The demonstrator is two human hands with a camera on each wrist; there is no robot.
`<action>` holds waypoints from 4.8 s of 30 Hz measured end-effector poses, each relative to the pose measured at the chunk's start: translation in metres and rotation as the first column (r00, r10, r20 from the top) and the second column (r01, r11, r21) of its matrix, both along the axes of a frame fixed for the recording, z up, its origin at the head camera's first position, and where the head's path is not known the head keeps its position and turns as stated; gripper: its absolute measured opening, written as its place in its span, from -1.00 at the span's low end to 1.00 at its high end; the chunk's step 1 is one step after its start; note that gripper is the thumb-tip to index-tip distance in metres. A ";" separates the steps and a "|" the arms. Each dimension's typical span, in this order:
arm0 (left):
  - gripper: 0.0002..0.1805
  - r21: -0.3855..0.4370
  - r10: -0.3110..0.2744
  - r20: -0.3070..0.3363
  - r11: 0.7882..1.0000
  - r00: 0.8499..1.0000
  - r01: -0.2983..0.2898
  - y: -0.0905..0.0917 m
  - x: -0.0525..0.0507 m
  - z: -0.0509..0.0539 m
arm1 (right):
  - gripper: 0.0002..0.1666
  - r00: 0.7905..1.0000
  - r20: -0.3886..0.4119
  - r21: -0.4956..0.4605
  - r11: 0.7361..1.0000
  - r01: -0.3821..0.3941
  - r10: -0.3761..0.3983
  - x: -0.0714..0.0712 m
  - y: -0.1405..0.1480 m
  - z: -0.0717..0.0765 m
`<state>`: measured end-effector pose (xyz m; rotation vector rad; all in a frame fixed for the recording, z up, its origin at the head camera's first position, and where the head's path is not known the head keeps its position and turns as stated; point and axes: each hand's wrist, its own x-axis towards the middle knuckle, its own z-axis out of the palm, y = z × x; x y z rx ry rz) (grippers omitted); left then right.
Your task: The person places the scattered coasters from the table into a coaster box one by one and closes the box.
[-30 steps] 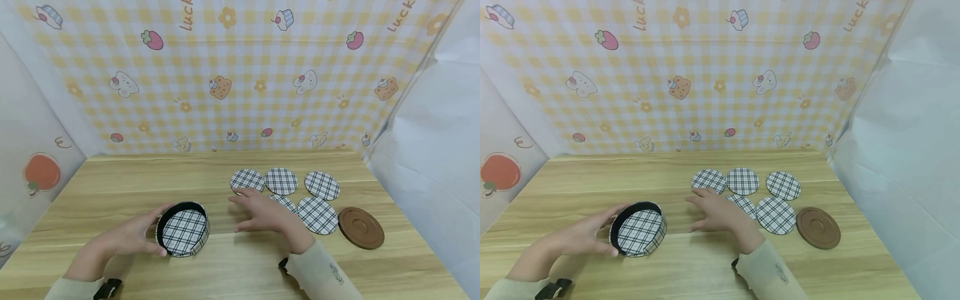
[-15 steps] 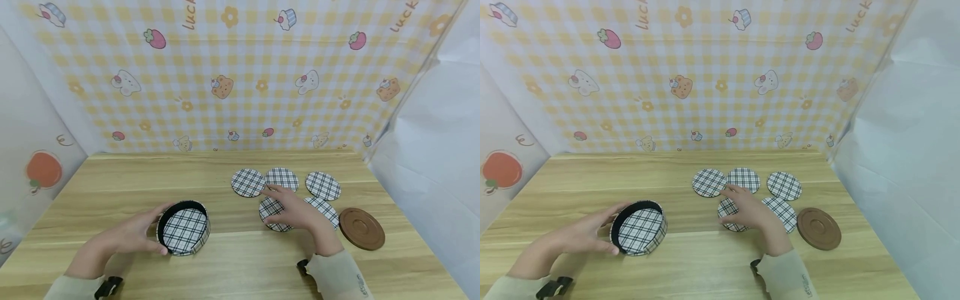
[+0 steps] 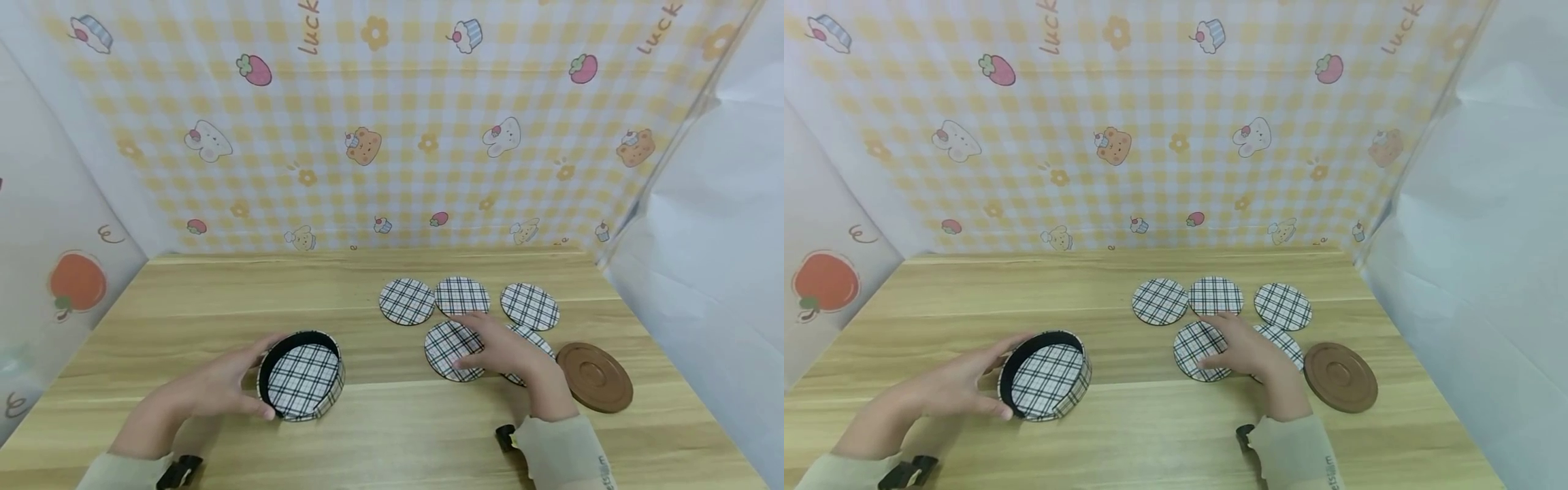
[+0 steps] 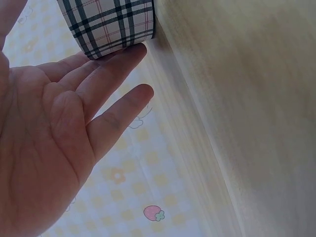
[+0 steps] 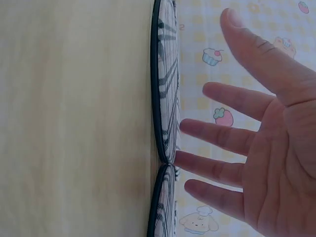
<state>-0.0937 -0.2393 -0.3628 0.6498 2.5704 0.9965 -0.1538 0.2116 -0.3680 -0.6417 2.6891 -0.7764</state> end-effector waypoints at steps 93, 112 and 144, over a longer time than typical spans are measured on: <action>0.26 -0.014 0.005 -0.004 1.000 1.000 -0.005 -0.003 0.000 -0.004 | -0.03 0.999 0.043 0.146 0.989 0.012 -0.019 0.017 -0.028 0.013; 0.26 -0.011 -0.004 -0.012 1.000 1.000 0.004 -0.002 -0.001 -0.001 | -0.01 0.977 -0.074 0.154 0.971 -0.185 0.198 0.017 -0.066 0.010; 0.28 -0.033 -0.003 -0.010 0.999 1.000 0.003 -0.002 -0.003 -0.002 | -0.03 0.877 -0.186 0.246 0.885 -0.395 0.443 0.010 -0.153 0.032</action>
